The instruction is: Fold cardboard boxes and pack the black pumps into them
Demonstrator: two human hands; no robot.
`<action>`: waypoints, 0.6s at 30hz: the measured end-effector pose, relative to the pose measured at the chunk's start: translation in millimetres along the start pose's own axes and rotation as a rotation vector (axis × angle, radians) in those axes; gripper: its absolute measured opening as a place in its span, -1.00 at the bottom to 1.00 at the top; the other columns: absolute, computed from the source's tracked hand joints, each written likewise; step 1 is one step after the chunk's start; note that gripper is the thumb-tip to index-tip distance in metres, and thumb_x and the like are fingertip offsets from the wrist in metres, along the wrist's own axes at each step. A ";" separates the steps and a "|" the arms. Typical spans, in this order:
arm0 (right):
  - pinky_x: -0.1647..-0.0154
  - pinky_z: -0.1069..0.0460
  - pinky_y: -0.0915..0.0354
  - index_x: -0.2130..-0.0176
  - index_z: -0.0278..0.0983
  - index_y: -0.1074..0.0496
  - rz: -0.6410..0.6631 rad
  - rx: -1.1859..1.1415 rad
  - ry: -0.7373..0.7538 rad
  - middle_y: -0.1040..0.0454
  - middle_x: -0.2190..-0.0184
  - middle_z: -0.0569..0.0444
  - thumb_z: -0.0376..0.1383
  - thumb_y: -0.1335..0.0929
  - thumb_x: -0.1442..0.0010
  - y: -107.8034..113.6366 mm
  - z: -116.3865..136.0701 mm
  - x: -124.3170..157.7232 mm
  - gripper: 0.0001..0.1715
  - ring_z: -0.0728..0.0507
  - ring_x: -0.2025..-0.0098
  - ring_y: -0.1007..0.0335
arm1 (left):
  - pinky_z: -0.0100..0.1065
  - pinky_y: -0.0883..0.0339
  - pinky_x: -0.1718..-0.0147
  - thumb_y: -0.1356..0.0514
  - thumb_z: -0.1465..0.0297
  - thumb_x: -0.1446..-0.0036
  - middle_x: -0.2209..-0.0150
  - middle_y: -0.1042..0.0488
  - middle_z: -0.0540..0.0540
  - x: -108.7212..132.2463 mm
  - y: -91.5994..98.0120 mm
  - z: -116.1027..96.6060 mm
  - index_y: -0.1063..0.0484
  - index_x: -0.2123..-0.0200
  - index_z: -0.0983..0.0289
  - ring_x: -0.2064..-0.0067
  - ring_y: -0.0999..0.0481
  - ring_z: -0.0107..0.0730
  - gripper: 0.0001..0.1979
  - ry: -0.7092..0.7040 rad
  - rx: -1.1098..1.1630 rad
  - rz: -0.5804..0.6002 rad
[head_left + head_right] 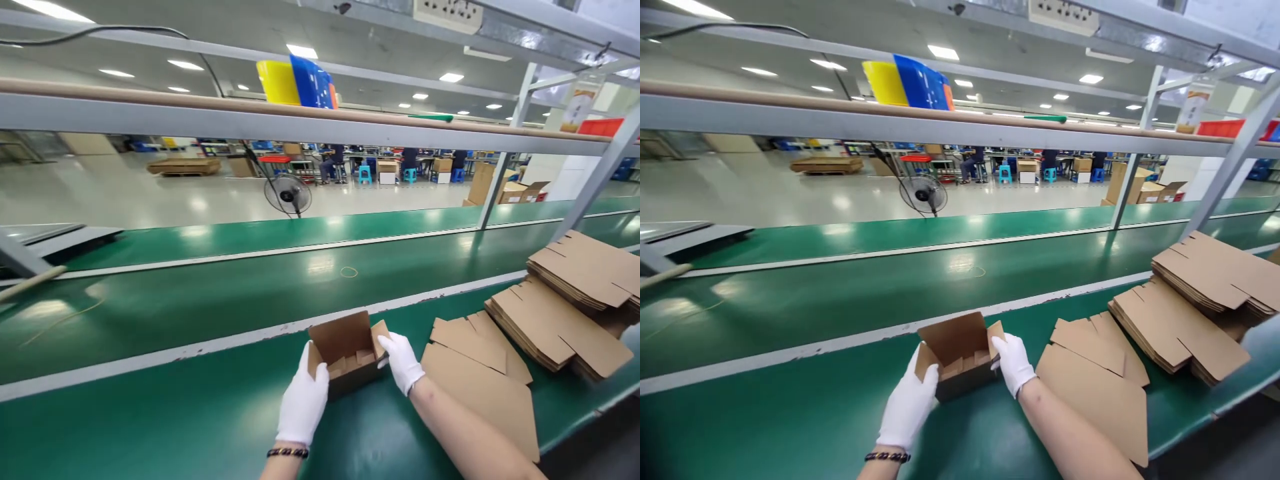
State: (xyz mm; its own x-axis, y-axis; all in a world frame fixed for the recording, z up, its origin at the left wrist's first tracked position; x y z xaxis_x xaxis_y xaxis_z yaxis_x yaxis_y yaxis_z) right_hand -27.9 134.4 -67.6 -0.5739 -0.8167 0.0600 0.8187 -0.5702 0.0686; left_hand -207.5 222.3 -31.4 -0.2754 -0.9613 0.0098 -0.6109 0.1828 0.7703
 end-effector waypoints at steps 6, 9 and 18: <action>-0.24 -0.21 0.16 -0.29 -0.26 0.13 0.083 0.669 0.229 0.16 -0.27 -0.06 0.08 -0.39 0.05 44.4 19.9 55.2 0.12 -0.29 -0.25 0.20 | -0.23 -0.32 0.28 0.14 0.22 -0.19 0.08 -0.45 0.29 -25.5 14.2 -1.5 0.05 -0.24 0.26 0.18 -0.50 -0.04 -0.44 -0.003 -0.152 -0.087; -0.19 -0.35 0.53 -0.30 -0.29 0.19 0.143 1.095 0.188 0.31 -0.29 -0.16 0.13 -0.48 0.34 77.6 0.1 71.2 0.43 -0.42 -0.27 0.53 | -0.22 -0.33 0.29 0.13 0.20 -0.19 0.10 -0.46 0.30 -37.4 25.3 -1.3 0.05 -0.23 0.25 0.21 -0.51 -0.05 -0.44 -0.004 -0.189 -0.110; -0.14 -0.35 0.57 -0.28 -0.23 0.16 0.127 1.335 0.084 0.11 -0.23 -0.22 0.21 -0.42 0.33 130.5 -30.3 42.6 0.38 -0.44 -0.25 0.44 | -0.07 -0.24 0.02 -0.09 0.11 -0.04 -0.02 -0.34 0.39 -24.3 72.9 -10.1 -0.08 -0.16 0.50 -0.05 -0.33 0.15 -0.26 -0.157 -0.111 -0.466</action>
State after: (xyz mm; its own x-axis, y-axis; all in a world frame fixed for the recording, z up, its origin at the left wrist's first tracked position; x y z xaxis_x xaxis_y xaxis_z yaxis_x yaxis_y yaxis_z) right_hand 55.1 22.5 -86.2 -0.4537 -0.8875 0.0803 0.1905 -0.0086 0.9816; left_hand -237.9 256.9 30.9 -0.1057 -0.8915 -0.4406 -0.6150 -0.2895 0.7335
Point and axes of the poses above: each hand's wrist, its own x-axis away from the middle knuckle, its own y-axis out of the back of the hand, z = x × y, the point moved 5 cm from there along -x, towards the middle knuckle
